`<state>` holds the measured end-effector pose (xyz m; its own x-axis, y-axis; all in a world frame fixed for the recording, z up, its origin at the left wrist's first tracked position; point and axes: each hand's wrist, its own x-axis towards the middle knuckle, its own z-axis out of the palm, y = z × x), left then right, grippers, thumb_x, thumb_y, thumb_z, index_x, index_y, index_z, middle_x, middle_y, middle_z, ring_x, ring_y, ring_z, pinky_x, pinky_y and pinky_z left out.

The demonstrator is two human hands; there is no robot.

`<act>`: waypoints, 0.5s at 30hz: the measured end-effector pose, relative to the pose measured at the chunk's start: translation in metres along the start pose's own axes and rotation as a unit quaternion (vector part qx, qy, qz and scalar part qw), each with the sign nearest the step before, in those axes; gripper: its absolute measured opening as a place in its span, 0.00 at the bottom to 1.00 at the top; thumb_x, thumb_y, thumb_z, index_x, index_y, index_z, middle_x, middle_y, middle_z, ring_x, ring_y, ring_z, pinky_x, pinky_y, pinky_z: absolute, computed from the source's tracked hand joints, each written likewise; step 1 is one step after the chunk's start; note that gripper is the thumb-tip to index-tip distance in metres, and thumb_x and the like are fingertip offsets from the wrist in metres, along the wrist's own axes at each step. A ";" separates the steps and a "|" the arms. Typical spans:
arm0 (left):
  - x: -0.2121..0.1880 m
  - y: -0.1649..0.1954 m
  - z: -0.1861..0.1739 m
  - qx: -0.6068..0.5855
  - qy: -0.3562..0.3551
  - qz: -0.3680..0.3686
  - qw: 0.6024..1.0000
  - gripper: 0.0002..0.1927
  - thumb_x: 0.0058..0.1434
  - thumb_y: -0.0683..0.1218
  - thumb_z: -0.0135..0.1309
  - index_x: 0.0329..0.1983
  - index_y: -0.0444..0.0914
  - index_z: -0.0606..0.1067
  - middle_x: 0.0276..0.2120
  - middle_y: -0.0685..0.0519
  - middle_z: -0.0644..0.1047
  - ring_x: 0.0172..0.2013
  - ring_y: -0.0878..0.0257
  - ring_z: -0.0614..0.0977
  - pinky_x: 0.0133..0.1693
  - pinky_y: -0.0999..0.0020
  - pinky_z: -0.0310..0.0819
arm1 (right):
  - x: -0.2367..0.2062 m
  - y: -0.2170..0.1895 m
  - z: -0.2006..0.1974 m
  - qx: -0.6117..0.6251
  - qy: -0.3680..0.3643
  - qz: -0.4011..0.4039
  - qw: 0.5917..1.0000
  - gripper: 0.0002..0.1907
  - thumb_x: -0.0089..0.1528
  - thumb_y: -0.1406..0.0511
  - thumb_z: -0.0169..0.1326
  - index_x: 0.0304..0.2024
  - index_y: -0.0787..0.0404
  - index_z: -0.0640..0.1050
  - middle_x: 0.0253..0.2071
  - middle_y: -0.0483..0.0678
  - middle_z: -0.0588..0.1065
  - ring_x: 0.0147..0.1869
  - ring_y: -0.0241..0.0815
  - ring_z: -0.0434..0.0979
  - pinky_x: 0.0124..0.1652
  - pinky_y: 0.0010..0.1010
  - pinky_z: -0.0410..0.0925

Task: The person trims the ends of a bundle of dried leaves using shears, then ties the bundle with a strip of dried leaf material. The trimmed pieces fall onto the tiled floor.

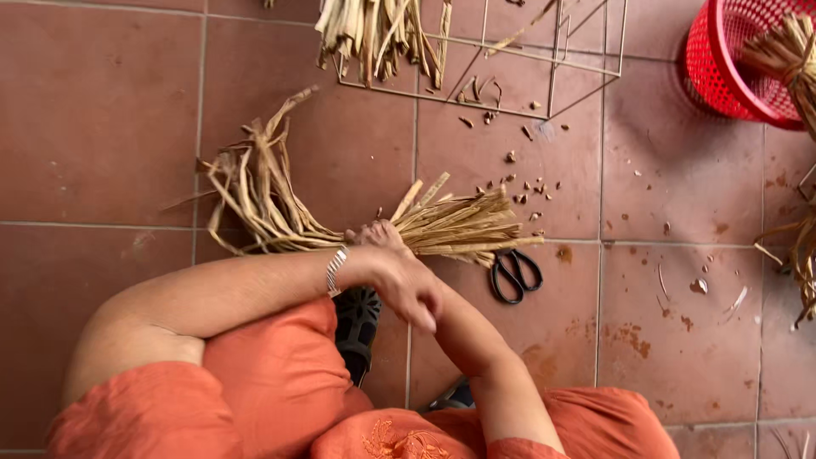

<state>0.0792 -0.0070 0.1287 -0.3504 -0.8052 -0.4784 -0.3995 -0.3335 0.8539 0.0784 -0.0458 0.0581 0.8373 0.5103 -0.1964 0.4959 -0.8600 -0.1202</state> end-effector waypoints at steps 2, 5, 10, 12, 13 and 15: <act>-0.023 -0.036 -0.016 -0.039 0.145 -0.052 0.987 0.28 0.55 0.64 0.59 0.50 0.42 0.82 0.40 0.48 0.86 0.40 0.58 0.87 0.44 0.62 0.81 | -0.003 -0.005 0.018 -0.013 0.019 0.011 1.000 0.27 0.59 0.59 0.54 0.61 0.50 0.67 0.47 0.52 0.76 0.52 0.50 0.74 0.52 0.50 0.61; -0.054 -0.081 -0.016 -0.126 0.396 -0.140 0.899 0.32 0.47 0.63 0.62 0.50 0.39 0.78 0.41 0.49 0.84 0.44 0.57 0.87 0.47 0.57 0.84 | -0.005 0.001 0.006 -0.007 0.099 0.033 0.995 0.31 0.55 0.55 0.54 0.60 0.51 0.66 0.56 0.51 0.75 0.63 0.51 0.70 0.61 0.52 0.53; -0.059 -0.113 0.019 -0.023 0.470 -0.189 0.862 0.75 0.33 0.73 0.76 0.76 0.45 0.44 0.69 0.37 0.56 0.69 0.39 0.56 0.65 0.26 0.32 | -0.012 0.017 -0.039 -0.016 -0.154 0.069 0.985 0.23 0.74 0.57 0.49 0.70 0.52 0.64 0.65 0.50 0.70 0.75 0.50 0.62 0.77 0.60 0.41; -0.048 -0.116 0.031 0.032 0.427 -0.208 0.880 0.82 0.28 0.73 0.76 0.75 0.48 0.35 0.69 0.39 0.54 0.69 0.38 0.55 0.64 0.25 0.31 | -0.016 0.014 -0.053 -0.084 -0.127 0.045 0.987 0.35 0.67 0.51 0.55 0.74 0.51 0.61 0.72 0.53 0.63 0.81 0.57 0.51 0.76 0.68 0.32; -0.046 -0.117 0.037 0.057 0.405 -0.220 0.886 0.85 0.26 0.73 0.76 0.75 0.50 0.31 0.69 0.40 0.53 0.68 0.38 0.55 0.63 0.25 0.31 | -0.018 0.012 -0.057 -0.091 -0.107 0.064 0.988 0.38 0.66 0.51 0.57 0.75 0.50 0.60 0.72 0.54 0.61 0.81 0.58 0.50 0.74 0.71 0.32; -0.042 -0.119 0.042 0.058 0.436 -0.252 0.862 0.81 0.33 0.72 0.72 0.78 0.49 0.30 0.69 0.41 0.57 0.69 0.39 0.58 0.66 0.23 0.32 | -0.021 0.012 -0.064 -0.108 -0.060 0.106 0.987 0.45 0.62 0.51 0.61 0.78 0.48 0.58 0.71 0.56 0.58 0.79 0.61 0.49 0.71 0.76 0.31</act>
<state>0.1060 0.0874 0.0382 0.6425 -0.6516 -0.4033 -0.4138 -0.7380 0.5331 0.0813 -0.0675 0.1227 0.9007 0.3050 -0.3095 0.3613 -0.9213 0.1435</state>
